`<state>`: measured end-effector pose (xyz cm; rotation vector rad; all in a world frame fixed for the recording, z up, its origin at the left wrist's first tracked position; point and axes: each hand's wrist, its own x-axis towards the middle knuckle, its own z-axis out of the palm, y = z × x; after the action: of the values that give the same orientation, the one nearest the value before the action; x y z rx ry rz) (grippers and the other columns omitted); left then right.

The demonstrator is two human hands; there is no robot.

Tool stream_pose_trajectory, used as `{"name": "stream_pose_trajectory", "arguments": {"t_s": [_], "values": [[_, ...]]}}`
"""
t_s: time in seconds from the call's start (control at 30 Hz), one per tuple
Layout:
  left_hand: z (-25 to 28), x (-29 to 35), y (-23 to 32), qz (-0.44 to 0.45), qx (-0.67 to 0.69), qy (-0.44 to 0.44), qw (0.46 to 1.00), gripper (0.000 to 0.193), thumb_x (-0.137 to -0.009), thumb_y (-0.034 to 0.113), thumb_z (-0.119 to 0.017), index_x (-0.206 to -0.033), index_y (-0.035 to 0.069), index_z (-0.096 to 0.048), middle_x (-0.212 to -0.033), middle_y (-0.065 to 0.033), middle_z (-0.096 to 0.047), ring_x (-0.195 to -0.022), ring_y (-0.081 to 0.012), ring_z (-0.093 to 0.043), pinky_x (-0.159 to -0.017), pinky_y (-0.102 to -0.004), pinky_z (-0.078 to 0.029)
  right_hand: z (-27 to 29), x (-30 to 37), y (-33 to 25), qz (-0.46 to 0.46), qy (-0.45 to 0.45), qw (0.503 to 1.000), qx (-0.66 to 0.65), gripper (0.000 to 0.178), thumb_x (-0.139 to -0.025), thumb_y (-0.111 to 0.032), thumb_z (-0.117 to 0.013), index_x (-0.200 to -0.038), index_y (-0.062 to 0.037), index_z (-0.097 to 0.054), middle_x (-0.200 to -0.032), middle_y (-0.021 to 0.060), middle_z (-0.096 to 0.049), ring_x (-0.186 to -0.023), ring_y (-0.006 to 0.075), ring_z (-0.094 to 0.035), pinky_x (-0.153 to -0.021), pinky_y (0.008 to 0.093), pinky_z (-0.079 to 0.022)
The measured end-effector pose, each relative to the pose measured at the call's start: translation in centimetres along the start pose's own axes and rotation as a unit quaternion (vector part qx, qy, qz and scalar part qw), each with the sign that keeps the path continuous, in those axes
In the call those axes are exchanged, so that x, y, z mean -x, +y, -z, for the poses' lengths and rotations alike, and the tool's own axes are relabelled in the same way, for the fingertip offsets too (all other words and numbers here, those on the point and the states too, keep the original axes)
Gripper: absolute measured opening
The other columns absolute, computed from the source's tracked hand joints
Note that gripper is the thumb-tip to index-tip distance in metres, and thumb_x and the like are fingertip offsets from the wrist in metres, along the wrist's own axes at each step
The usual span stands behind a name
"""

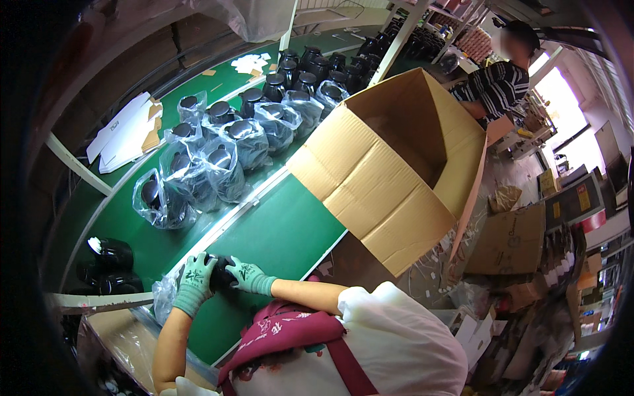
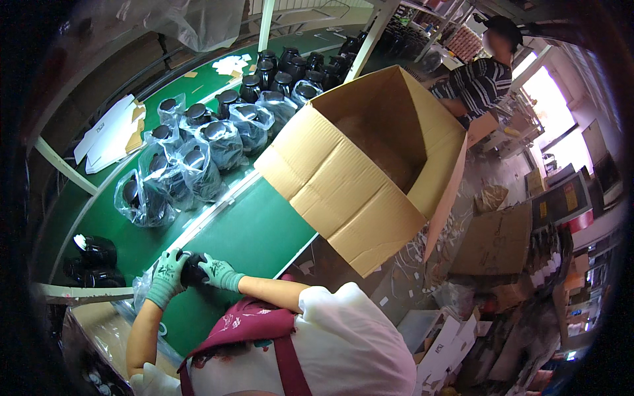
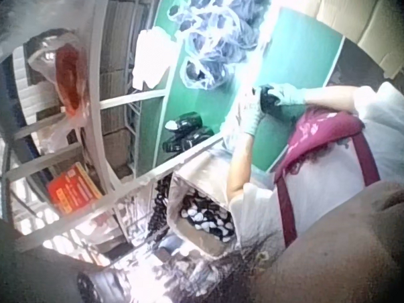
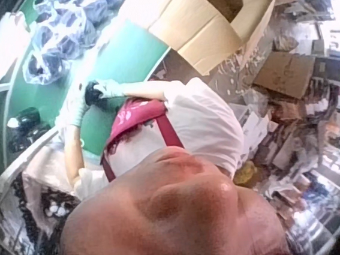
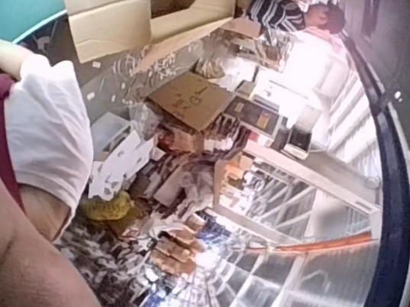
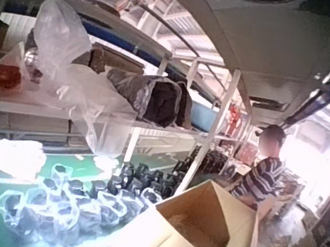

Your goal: The person assembles black kettles on a green workbench by attaching white circular lids to the kettle bodies. They pick up each kettle, place a lid on top, and set the assembled unit aside. The process is repeated for multiple kettles.

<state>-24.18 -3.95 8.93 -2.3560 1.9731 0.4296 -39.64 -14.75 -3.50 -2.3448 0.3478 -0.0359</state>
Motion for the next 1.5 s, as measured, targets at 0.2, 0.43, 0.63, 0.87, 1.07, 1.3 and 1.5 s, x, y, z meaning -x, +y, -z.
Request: {"name": "stream_pose_trajectory", "arguments": {"t_s": [0.2,0.43,0.63,0.87,1.07,1.3,1.5], "values": [[-0.4,0.7,0.2,0.113,0.165,0.103,0.974,0.073,-0.067,0.037,-0.080,-0.130,0.008,-0.055,-0.123,-0.0205,-0.060,-0.114,-0.0382,-0.057,-0.098,-0.0485,-0.046,2.9,-0.6,-1.9,0.047,0.022,0.998,0.036,0.042,-0.070,-0.024,-0.077,-0.107,-0.0067,-0.067,-0.108,0.0225,-0.060,-0.097,0.0391,-0.059,-0.083,0.0478,-0.052],[0.0,-0.6,2.4,0.196,0.066,0.090,0.974,0.071,-0.068,0.053,-0.079,-0.116,0.006,-0.057,-0.109,-0.0222,-0.056,-0.098,-0.0386,-0.063,-0.082,-0.0480,-0.053,1.1,-0.2,0.8,-0.008,0.007,1.000,0.002,0.054,-0.076,-0.025,-0.078,-0.123,-0.0113,-0.055,-0.140,0.0190,-0.045,-0.116,0.0398,-0.057,-0.093,0.0459,-0.052],[0.3,-1.7,3.0,0.272,0.061,-0.018,0.960,0.082,-0.064,0.058,-0.081,-0.124,0.006,-0.060,-0.117,-0.0234,-0.056,-0.104,-0.0371,-0.063,-0.087,-0.0453,-0.054,1.0,-0.3,0.8,-0.035,-0.048,0.998,0.003,0.062,-0.077,-0.023,-0.077,-0.133,-0.0158,-0.050,-0.145,0.0142,-0.044,-0.119,0.0377,-0.057,-0.095,0.0447,-0.051],[2.2,-1.9,3.2,0.229,0.059,-0.054,0.970,0.080,-0.064,0.048,-0.084,-0.127,0.006,-0.058,-0.123,-0.0237,-0.055,-0.104,-0.0365,-0.063,-0.089,-0.0436,-0.054,1.6,0.0,0.4,-0.054,-0.049,0.997,0.009,0.058,-0.078,-0.025,-0.077,-0.131,-0.0143,-0.054,-0.147,0.0153,-0.042,-0.120,0.0373,-0.056,-0.096,0.0440,-0.051],[2.0,-0.1,1.9,0.087,-0.055,-0.045,0.994,0.110,-0.057,0.036,-0.091,-0.151,0.021,-0.037,-0.148,-0.0197,-0.038,-0.126,-0.0399,-0.049,-0.102,-0.0510,-0.046,1.8,-0.2,0.1,-0.053,-0.046,0.997,0.005,0.058,-0.078,-0.026,-0.078,-0.130,-0.0130,-0.055,-0.146,0.0168,-0.043,-0.118,0.0378,-0.058,-0.095,0.0445,-0.051],[3.5,0.3,1.6,-0.065,0.189,0.040,0.979,0.045,-0.082,0.038,-0.075,-0.120,0.013,-0.069,-0.119,-0.0127,-0.066,-0.114,-0.0305,-0.061,-0.100,-0.0388,-0.047,2.2,-0.1,-0.5,-0.030,-0.039,0.999,-0.005,0.051,-0.080,-0.030,-0.077,-0.124,-0.0144,-0.057,-0.142,0.0201,-0.045,-0.111,0.0374,-0.062,-0.090,0.0455,-0.054],[2.8,-0.6,3.4,0.185,0.032,0.071,0.980,0.070,-0.076,0.043,-0.078,-0.130,0.006,-0.054,-0.121,-0.0150,-0.059,-0.107,-0.0319,-0.061,-0.091,-0.0467,-0.049,1.7,-0.3,0.5,-0.036,-0.036,0.999,0.008,0.056,-0.079,-0.027,-0.077,-0.129,-0.0131,-0.056,-0.145,0.0181,-0.044,-0.120,0.0376,-0.057,-0.096,0.0438,-0.051]]}}
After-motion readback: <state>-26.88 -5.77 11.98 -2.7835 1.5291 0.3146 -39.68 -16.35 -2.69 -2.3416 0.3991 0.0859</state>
